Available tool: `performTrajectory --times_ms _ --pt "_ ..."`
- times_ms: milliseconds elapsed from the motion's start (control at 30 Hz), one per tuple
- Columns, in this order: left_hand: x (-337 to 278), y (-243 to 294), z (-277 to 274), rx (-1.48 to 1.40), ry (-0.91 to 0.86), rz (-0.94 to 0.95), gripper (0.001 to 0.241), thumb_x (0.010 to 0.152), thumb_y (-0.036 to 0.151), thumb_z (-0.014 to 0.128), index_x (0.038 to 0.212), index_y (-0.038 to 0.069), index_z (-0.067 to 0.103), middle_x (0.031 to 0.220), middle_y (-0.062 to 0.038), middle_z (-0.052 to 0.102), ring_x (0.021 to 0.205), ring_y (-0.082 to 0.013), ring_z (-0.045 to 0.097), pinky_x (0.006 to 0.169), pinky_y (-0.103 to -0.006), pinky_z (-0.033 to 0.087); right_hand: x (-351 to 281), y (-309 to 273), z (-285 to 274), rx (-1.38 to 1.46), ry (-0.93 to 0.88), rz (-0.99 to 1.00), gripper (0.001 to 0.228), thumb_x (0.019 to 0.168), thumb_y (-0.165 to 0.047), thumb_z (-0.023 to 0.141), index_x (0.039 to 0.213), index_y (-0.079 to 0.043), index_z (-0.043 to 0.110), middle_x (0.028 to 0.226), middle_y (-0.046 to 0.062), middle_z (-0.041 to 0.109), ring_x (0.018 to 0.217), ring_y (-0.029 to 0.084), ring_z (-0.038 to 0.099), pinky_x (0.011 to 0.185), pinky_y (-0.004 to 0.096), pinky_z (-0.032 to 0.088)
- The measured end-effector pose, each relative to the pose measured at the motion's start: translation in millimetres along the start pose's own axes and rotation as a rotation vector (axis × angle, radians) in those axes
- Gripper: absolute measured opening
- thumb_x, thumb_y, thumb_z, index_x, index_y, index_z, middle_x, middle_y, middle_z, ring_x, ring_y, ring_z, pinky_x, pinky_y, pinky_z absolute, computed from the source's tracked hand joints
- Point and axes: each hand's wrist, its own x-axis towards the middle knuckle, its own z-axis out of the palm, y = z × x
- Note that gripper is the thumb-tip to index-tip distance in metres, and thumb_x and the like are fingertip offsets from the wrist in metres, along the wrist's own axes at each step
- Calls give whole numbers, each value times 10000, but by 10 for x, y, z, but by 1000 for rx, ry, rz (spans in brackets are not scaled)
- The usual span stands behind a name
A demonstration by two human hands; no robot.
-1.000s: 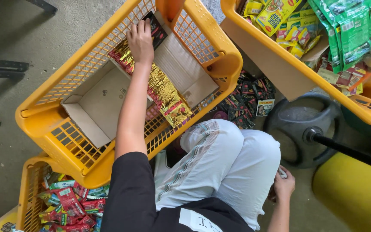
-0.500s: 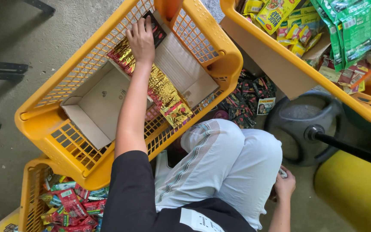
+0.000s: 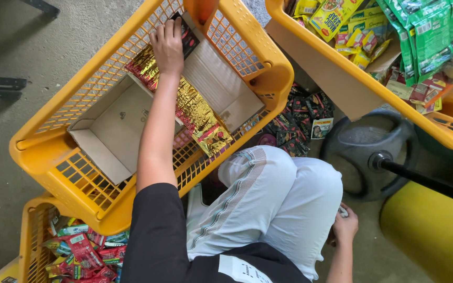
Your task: The person wipes product sachet packages with a cloth while sitting on the floor and then places them into an orange plastic basket.
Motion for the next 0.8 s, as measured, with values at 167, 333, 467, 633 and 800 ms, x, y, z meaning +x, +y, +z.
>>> performTrajectory --times_ms 167,333,467,633,800 --pt "1 -49 -78 -34 13 82 441 858 119 801 1274 124 655 1136 9 634 942 -170 560 874 -341 471 -64 -145 -31 28 -58 155 485 854 -236 778 1281 -16 712 1158 242 717 1013 379 669 854 471 527" --pt "5 -26 -57 -157 8 38 474 845 26 776 1293 107 644 1101 -9 638 953 -186 575 915 -363 472 -1 -53 23 22 -56 145 488 854 -225 771 1286 -8 707 1163 254 711 1005 390 664 846 472 525" --pt "23 81 46 -332 46 -153 383 787 -135 754 1083 106 760 971 5 678 918 -185 614 957 -364 494 0 -68 31 39 -75 149 513 863 -200 755 1318 22 677 1168 260 711 1009 378 667 853 458 524" --pt "132 151 -134 -416 11 -276 374 724 -208 698 950 84 757 986 -5 679 952 -215 642 1008 -440 465 77 92 100 57 -69 127 512 861 -195 752 1319 21 677 1172 265 707 1005 376 659 850 455 520" --pt "115 153 -58 -391 -18 -306 272 758 -135 773 926 80 758 991 -16 698 956 -233 647 1005 -473 487 82 116 118 139 -85 145 532 850 -169 761 1329 40 661 1177 275 699 1012 362 655 853 437 522"
